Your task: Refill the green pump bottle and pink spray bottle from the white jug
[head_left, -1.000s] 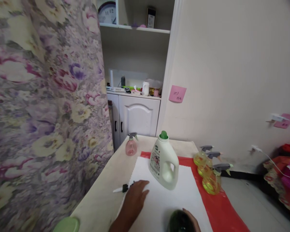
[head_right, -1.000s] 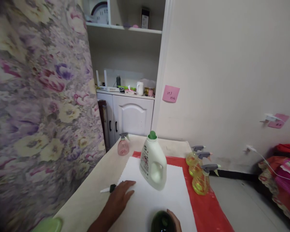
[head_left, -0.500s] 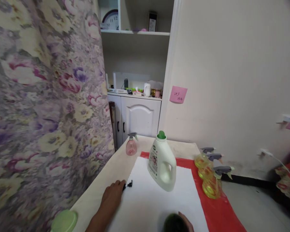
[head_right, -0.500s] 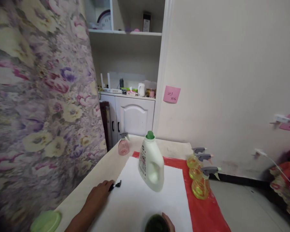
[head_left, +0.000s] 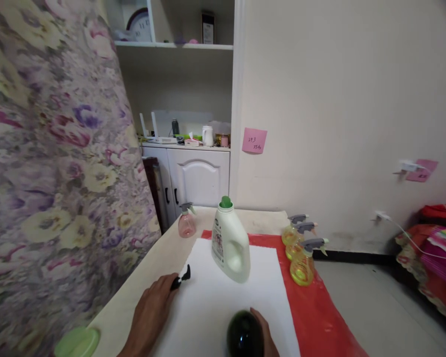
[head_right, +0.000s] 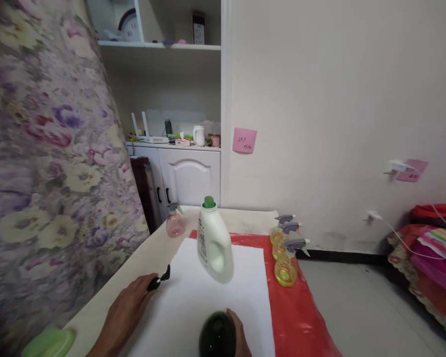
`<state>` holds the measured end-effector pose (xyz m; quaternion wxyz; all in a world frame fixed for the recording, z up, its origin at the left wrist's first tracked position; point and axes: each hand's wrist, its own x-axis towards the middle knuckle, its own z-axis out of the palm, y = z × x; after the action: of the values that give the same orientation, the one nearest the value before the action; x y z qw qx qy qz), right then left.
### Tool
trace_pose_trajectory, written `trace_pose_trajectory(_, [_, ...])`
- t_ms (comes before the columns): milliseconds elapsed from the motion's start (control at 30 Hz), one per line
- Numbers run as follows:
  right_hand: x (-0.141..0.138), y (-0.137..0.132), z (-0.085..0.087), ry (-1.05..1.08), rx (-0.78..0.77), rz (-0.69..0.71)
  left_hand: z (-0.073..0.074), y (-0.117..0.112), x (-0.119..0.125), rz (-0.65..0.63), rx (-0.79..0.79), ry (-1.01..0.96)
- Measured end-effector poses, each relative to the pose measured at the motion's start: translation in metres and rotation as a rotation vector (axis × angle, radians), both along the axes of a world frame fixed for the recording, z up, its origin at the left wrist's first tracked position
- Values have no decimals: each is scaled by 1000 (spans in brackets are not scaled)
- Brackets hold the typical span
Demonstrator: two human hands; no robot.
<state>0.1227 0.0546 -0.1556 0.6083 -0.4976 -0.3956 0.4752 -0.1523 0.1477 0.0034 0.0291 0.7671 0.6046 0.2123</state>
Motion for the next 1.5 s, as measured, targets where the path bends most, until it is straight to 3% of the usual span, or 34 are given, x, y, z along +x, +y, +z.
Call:
trace_pose_trajectory(100, [-1, -7, 19, -183, 54, 48, 13, -26, 17, -15, 82, -382])
trace_pose_trajectory(200, [-1, -13, 36, -261, 80, 75, 37, -55, 44, 42, -10, -725])
trace_pose_trajectory(300, [-4, -16, 44, -287, 95, 64, 62, -78, 73, 10, -112, -1101])
trace_pose_trajectory(400, [-6, -14, 45, -320, 109, 62, 76, -93, 97, -70, -168, -1296])
trace_pose_trajectory(500, [-4, -11, 40, -355, 127, 103, 77, -102, 115, -119, -199, -1376])
trace_pose_trajectory(800, [2, -4, 26, -358, 243, 150, 62, -108, 141, -198, -248, -1357])
trace_pose_trajectory(1000, [0, -9, 40, -333, 215, 158, 42, -109, 148, -232, -269, -1153])
trace_pose_trajectory(1167, [-2, -13, 53, -313, 191, 166, 26, -109, 150, -183, -253, -1048])
trace_pose_trajectory(1433, [-5, -12, 52, -291, 192, 100, 16, -106, 152, -179, -257, -981])
trace_pose_trajectory(1500, [-4, -12, 52, -294, 203, 137, 12, -105, 152, -163, -251, -965])
